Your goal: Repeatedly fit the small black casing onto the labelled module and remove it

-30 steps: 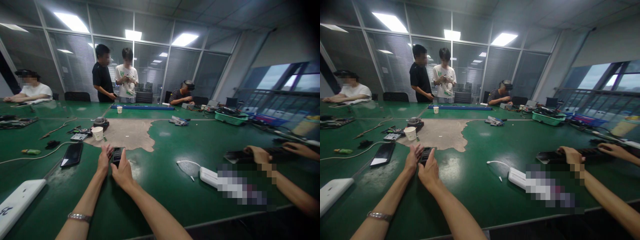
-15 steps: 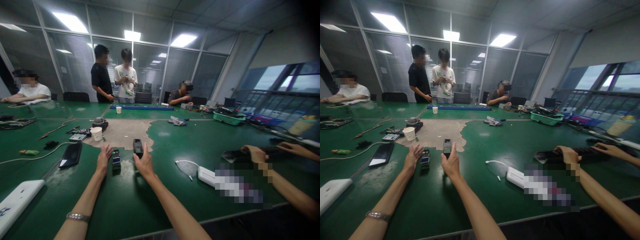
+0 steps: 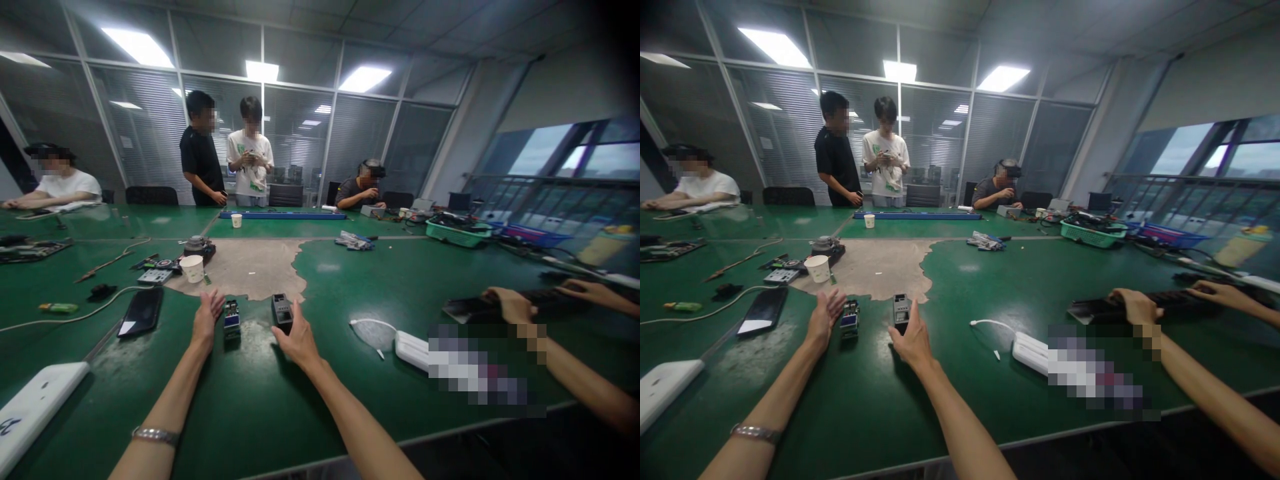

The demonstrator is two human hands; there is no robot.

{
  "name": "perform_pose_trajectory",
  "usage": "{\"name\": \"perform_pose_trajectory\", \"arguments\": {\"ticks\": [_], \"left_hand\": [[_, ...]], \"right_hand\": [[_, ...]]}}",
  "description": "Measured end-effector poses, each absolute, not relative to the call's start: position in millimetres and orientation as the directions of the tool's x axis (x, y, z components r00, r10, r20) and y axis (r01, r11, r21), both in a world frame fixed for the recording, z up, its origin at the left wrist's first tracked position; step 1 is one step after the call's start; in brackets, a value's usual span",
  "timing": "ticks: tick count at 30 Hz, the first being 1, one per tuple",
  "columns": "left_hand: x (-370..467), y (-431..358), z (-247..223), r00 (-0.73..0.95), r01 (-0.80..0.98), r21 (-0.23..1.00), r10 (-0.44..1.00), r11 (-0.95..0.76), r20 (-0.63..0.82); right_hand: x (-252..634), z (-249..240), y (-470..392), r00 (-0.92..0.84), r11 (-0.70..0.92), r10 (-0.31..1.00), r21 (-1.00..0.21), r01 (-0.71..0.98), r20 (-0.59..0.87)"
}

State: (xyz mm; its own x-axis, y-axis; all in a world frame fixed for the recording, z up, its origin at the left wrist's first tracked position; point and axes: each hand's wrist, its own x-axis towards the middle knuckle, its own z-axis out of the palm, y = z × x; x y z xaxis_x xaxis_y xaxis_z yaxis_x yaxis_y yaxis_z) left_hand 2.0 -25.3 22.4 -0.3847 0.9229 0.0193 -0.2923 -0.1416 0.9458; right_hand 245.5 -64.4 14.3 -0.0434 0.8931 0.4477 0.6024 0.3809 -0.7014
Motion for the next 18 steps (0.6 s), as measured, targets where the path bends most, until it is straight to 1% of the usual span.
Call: {"name": "perform_pose_trajectory", "arguments": {"ticks": [6,10,12,15,18], "left_hand": [[0,-23,20,-0.380,-0.302,0.942,0.925,-0.146,0.021],[0,-23,20,-0.378,-0.310,0.940,0.926,-0.141,0.014],[0,-23,21,-0.390,-0.305,0.940,0.921,-0.153,0.023],[-1,-24,22,-0.459,-0.252,0.943,0.885,-0.217,0.082],[-5,-25,22,-0.581,-0.141,0.944,0.797,-0.298,0.165]], "right_hand": [[243,16,-66,-0.037,0.388,0.890,-0.711,0.587,0.455],[231,32,-65,0.004,0.378,0.898,-0.774,0.508,0.441],[217,46,-66,0.012,0.398,0.891,-0.794,0.459,0.454],[190,63,-70,-0.030,0.450,0.876,-0.792,0.413,0.482],[163,66,-73,-0.075,0.484,0.860,-0.762,0.429,0.504]]}}
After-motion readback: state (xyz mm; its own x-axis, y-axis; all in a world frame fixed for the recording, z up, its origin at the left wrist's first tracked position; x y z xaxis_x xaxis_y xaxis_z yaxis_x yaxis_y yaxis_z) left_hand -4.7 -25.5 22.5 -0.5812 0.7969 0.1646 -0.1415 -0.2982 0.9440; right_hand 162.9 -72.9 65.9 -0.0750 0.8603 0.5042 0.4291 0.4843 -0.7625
